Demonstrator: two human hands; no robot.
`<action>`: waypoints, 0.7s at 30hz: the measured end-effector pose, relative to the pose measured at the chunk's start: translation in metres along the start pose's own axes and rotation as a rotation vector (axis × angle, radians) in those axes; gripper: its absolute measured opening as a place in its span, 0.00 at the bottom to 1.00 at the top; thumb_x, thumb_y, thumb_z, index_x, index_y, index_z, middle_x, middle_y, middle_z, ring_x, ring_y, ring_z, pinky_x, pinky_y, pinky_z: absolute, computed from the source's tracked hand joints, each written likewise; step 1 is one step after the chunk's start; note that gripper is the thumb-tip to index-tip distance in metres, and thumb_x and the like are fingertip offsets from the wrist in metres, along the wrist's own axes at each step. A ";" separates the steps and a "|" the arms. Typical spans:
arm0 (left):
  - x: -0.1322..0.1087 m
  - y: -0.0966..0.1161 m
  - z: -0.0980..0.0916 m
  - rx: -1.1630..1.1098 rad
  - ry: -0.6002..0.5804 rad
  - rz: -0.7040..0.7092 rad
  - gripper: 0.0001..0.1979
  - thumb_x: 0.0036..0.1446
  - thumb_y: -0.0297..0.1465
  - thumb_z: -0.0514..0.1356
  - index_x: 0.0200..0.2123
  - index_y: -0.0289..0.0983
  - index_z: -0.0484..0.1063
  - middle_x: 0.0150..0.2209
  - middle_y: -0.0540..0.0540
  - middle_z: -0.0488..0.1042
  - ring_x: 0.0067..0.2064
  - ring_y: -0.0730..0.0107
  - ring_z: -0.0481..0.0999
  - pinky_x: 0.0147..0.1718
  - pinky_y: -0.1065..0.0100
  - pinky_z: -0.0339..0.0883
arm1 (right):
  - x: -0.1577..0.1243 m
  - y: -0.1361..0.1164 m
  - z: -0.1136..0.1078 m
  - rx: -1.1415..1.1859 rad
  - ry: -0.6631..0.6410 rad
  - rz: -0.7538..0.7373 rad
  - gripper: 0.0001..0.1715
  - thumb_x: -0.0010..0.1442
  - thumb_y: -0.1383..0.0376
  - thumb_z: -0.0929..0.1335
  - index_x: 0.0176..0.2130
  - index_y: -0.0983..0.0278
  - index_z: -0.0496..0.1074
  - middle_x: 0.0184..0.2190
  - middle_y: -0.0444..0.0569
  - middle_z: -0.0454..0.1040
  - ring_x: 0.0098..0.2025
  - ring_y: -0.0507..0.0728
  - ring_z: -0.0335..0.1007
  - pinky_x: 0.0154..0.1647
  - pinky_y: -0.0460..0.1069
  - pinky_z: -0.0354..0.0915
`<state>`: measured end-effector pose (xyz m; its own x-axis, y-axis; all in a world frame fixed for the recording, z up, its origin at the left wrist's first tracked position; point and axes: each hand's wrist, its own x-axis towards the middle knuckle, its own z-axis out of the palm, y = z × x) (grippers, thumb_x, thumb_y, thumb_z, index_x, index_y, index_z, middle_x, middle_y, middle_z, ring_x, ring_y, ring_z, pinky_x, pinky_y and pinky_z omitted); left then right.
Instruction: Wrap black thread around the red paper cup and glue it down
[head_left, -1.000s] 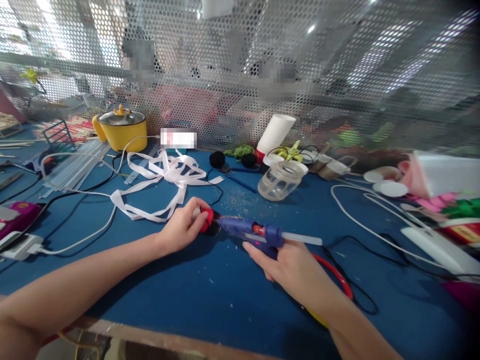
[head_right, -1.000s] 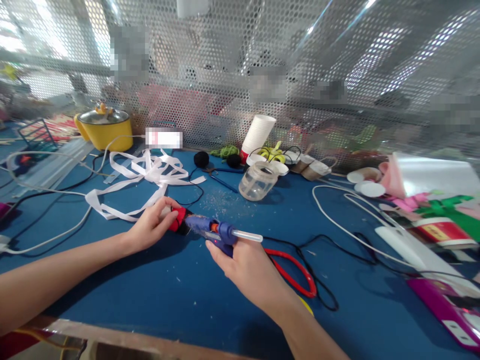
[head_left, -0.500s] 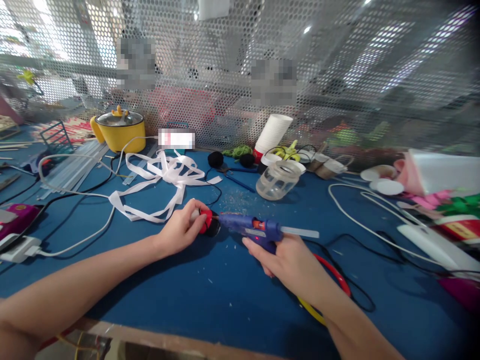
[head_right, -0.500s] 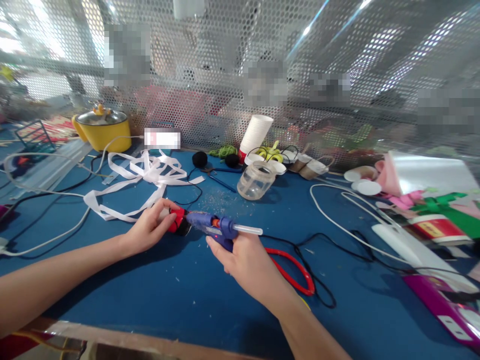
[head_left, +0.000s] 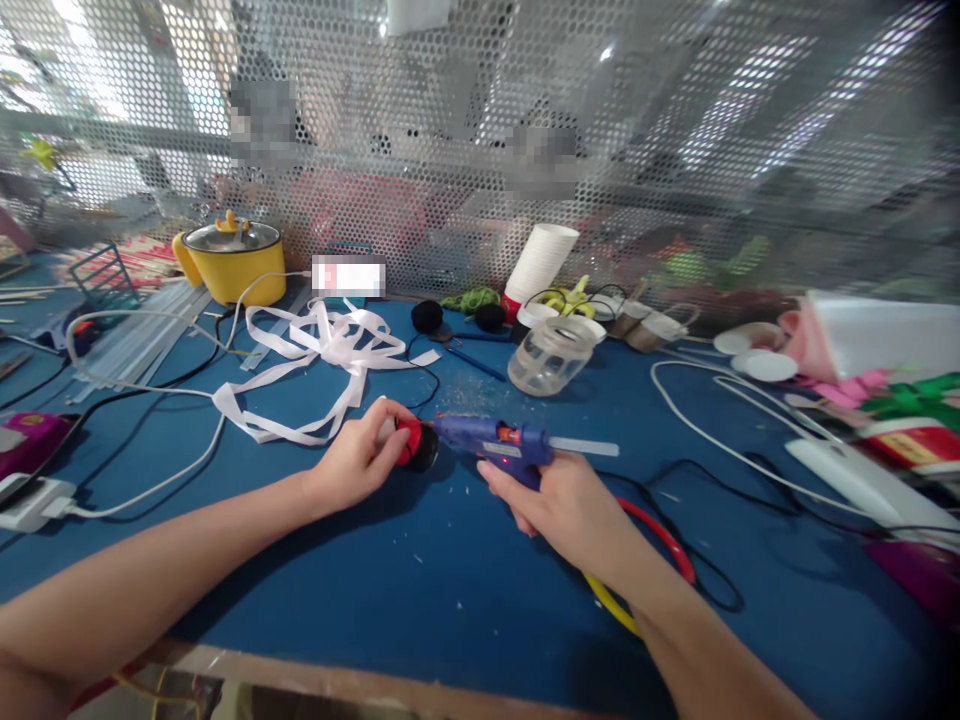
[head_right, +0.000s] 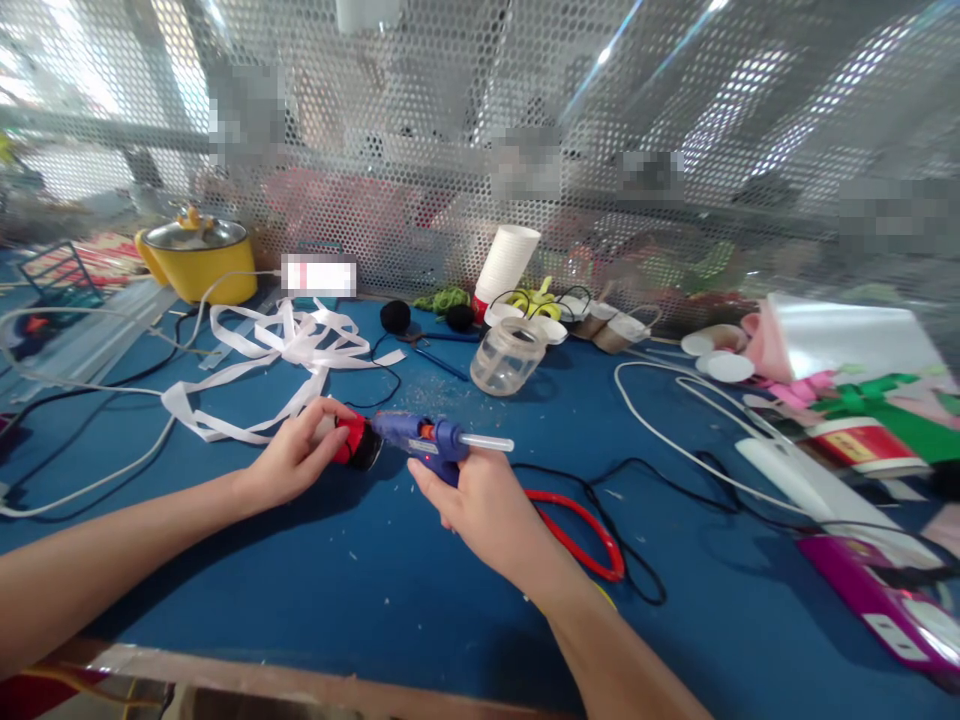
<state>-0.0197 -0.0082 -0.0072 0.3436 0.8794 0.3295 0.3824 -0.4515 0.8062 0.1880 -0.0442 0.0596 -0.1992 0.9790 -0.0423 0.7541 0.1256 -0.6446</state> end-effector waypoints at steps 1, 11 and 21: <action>0.000 0.000 0.000 0.002 0.000 0.000 0.09 0.60 0.32 0.48 0.41 0.35 0.61 0.24 0.51 0.68 0.24 0.74 0.67 0.25 0.73 0.59 | -0.001 0.000 0.000 0.001 -0.003 -0.001 0.21 0.57 0.57 0.62 0.16 0.60 0.58 0.09 0.41 0.64 0.15 0.52 0.66 0.21 0.45 0.65; 0.000 0.001 0.000 0.011 0.011 -0.014 0.09 0.59 0.31 0.49 0.41 0.36 0.62 0.21 0.53 0.67 0.20 0.76 0.64 0.22 0.74 0.57 | 0.000 0.000 0.000 0.009 -0.008 -0.001 0.18 0.56 0.57 0.62 0.18 0.60 0.62 0.08 0.40 0.64 0.13 0.52 0.64 0.19 0.46 0.64; 0.003 0.004 0.001 -0.065 0.042 -0.065 0.07 0.60 0.32 0.49 0.39 0.36 0.62 0.25 0.51 0.71 0.24 0.74 0.69 0.27 0.72 0.63 | -0.012 -0.006 0.000 -0.162 0.016 -0.010 0.20 0.56 0.56 0.62 0.17 0.59 0.61 0.08 0.41 0.63 0.13 0.53 0.62 0.20 0.48 0.61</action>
<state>-0.0167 -0.0076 -0.0031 0.2826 0.9129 0.2945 0.3461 -0.3833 0.8563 0.1863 -0.0561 0.0638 -0.1985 0.9798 -0.0232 0.8435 0.1587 -0.5132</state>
